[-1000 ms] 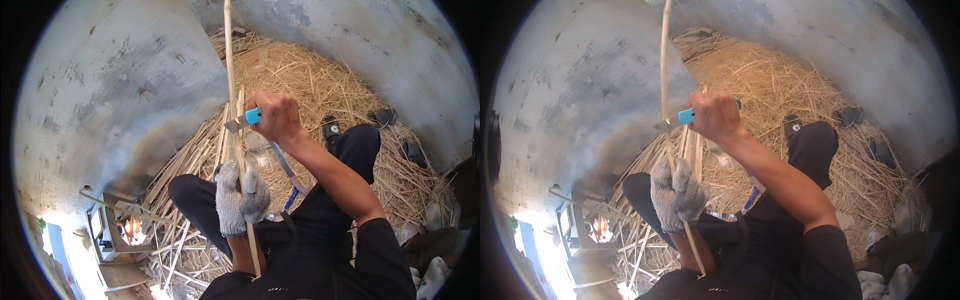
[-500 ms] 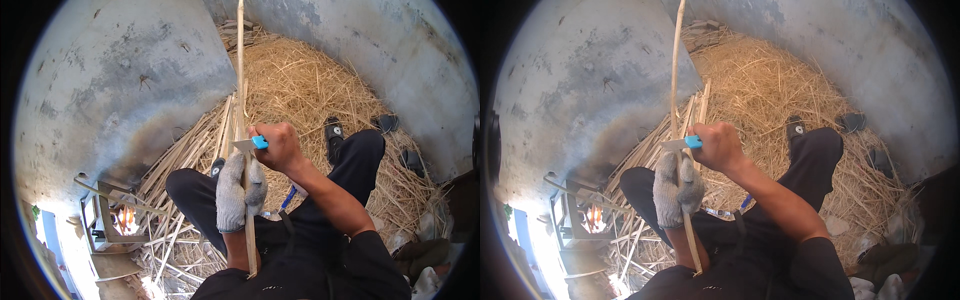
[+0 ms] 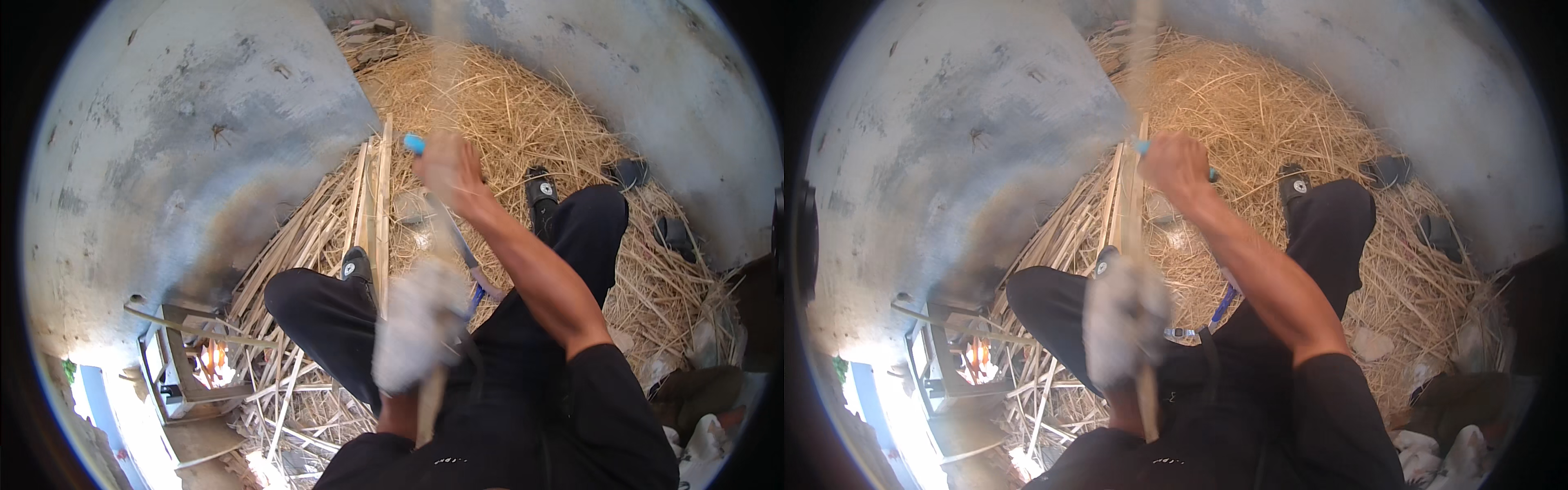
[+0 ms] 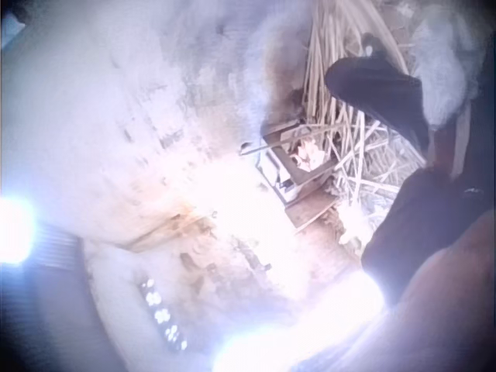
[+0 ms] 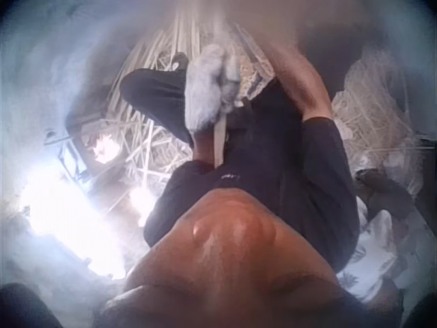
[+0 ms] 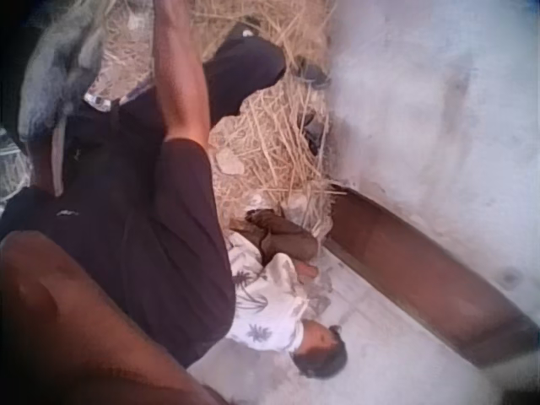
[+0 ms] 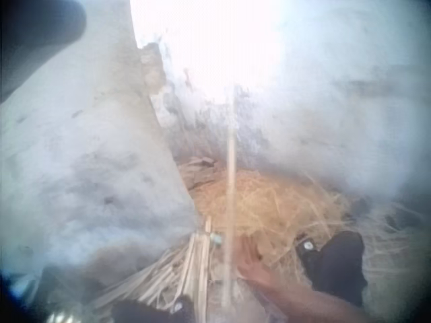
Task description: The person sits on a straw-covered floor and uses a knife to shave thin strips from a long bamboo stick. They hold the stick with a gloved hand and repeatedly scrape along its length, creating fine shavings that fall onto the floor.
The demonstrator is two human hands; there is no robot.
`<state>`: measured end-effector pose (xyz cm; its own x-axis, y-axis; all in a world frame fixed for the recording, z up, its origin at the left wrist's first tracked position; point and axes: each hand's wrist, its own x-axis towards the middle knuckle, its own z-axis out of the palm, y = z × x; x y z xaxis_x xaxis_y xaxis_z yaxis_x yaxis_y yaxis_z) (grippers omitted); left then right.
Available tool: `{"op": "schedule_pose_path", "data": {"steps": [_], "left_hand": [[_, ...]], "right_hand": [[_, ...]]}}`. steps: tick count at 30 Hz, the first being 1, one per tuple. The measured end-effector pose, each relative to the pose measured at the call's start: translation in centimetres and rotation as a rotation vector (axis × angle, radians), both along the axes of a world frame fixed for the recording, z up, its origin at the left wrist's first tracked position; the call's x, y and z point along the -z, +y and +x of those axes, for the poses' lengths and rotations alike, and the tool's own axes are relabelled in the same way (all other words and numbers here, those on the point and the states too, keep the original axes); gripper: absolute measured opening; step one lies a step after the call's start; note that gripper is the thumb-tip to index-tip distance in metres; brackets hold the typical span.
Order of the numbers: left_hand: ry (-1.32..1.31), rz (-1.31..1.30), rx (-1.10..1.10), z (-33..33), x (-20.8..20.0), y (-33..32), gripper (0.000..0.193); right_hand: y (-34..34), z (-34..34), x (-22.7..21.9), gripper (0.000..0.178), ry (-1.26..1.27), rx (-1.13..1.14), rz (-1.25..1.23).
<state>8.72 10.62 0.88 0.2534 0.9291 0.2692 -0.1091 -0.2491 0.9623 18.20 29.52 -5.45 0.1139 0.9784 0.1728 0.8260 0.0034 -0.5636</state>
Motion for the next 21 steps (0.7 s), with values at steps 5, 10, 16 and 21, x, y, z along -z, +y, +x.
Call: {"op": "schedule_pose_path", "data": {"steps": [5,10,16,21], "left_hand": [[0.085,-0.265,-0.059,-1.6,-1.0,1.8,0.038],[-0.053,-0.381,-0.316,-4.7,-2.1,2.8,0.04],[-0.106,-0.477,-0.254,-3.7,-3.3,2.0,0.04],[-0.042,-0.521,-0.238,-3.2,-3.9,1.2,0.042]], "right_hand": [[-0.5,2.8,-0.7,0.039,0.499,0.157,0.428],[-6.0,2.5,-0.9,0.042,0.549,-0.095,0.397],[-9.3,-0.3,-4.2,0.041,0.503,-0.457,0.556],[-8.5,-0.7,-3.8,0.04,0.441,-0.478,0.627]]}}
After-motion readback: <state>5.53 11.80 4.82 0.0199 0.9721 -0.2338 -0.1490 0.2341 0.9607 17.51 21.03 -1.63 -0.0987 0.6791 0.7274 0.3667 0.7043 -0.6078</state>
